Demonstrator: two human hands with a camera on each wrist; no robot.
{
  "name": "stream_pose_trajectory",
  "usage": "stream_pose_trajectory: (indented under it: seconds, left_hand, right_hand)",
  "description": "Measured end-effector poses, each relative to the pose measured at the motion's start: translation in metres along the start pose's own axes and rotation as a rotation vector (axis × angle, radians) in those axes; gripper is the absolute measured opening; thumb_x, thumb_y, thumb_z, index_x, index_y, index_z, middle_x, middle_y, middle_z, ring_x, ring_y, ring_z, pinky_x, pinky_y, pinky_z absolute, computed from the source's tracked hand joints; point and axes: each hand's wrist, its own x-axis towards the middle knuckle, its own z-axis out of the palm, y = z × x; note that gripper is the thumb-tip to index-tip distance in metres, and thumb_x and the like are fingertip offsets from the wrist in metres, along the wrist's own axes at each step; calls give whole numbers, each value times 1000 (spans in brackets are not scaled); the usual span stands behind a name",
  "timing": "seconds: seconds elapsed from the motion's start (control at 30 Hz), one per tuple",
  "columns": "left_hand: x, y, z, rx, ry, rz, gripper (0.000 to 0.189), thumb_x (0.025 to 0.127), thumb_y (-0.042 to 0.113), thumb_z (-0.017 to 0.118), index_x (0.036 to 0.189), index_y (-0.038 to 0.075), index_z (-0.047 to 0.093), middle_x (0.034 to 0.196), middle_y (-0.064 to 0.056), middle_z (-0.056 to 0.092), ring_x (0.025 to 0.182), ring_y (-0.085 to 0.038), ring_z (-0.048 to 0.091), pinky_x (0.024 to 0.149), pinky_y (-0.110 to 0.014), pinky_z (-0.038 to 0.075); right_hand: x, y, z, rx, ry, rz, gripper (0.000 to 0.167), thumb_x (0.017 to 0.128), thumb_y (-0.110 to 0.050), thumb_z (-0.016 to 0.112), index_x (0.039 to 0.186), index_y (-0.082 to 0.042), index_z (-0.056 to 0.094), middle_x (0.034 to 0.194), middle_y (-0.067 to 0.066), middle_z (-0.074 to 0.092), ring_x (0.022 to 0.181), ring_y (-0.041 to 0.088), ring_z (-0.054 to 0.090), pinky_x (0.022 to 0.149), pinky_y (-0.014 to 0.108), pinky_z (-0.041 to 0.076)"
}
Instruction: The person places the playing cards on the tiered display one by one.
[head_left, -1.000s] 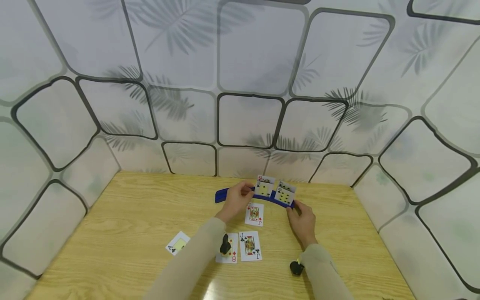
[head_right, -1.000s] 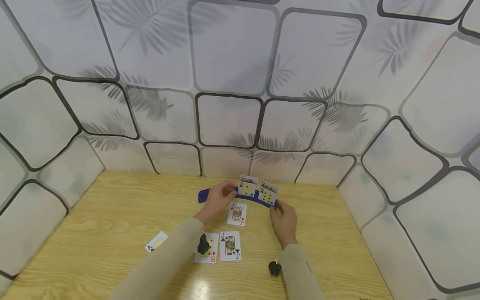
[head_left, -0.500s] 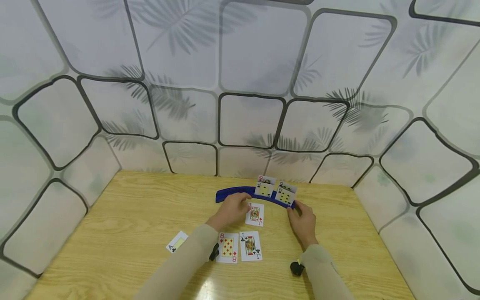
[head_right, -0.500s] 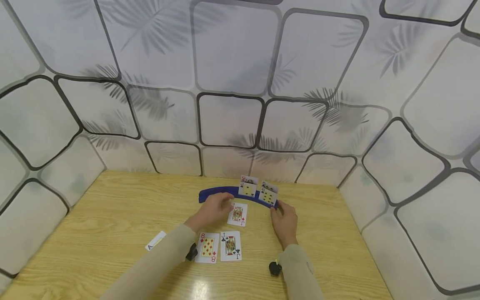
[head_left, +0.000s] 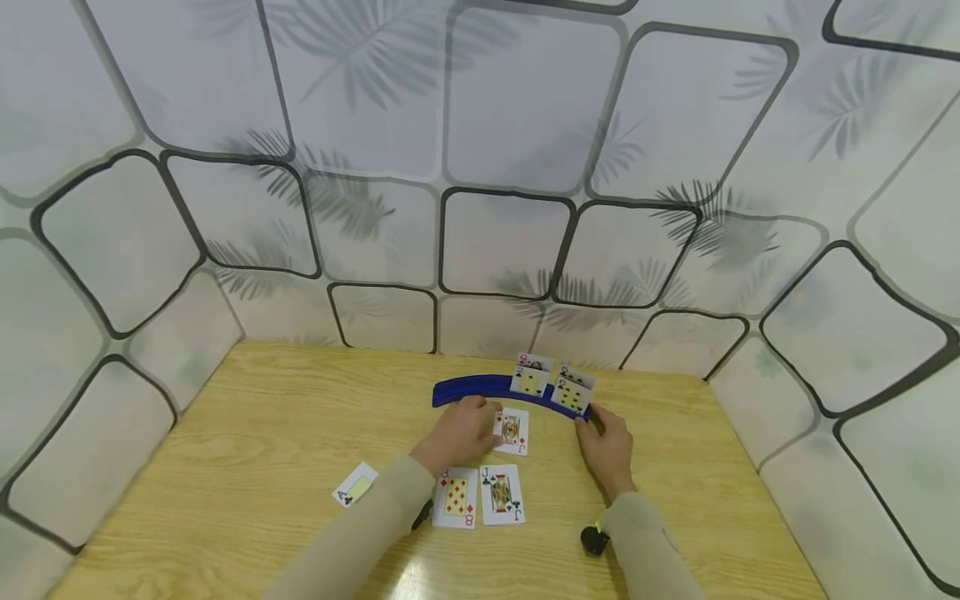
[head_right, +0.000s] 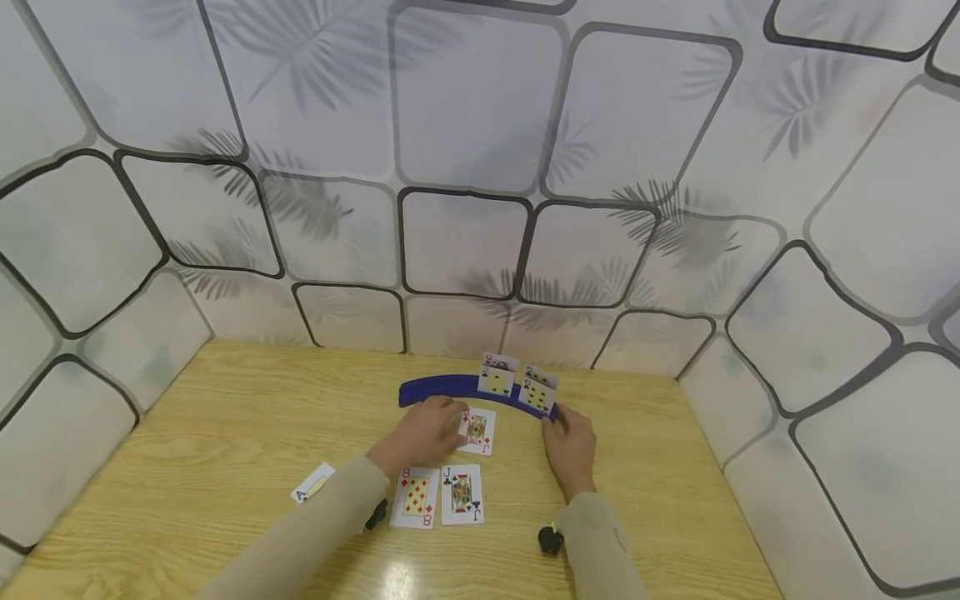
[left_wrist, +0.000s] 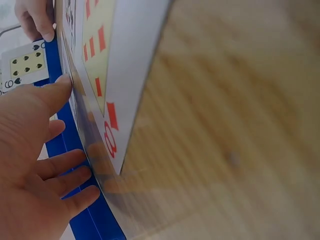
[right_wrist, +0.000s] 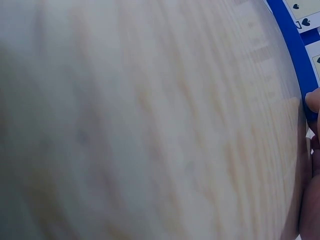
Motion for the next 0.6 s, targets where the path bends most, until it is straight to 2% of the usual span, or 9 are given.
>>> stream_pose_trajectory:
  seconds: [0.4, 0.6]
  left_hand:
    - [-6, 3, -1, 35, -53, -103, 74, 96, 59, 69, 153, 15, 53, 154, -17, 54, 146, -39, 49, 119, -63, 41]
    - [-9, 8, -3, 96, -39, -109, 75, 95, 64, 67, 147, 11, 58, 149, -19, 57, 142, -39, 52, 115, -60, 46]
  right_hand:
    - [-2, -1, 0, -10, 24, -18, 49, 103, -19, 68, 145, 4, 59, 146, 29, 59, 142, 46, 50, 122, 60, 37]
    - [-1, -1, 1, -10, 21, -17, 49, 103, -19, 68, 145, 4, 59, 146, 28, 59, 142, 45, 50, 122, 59, 37]
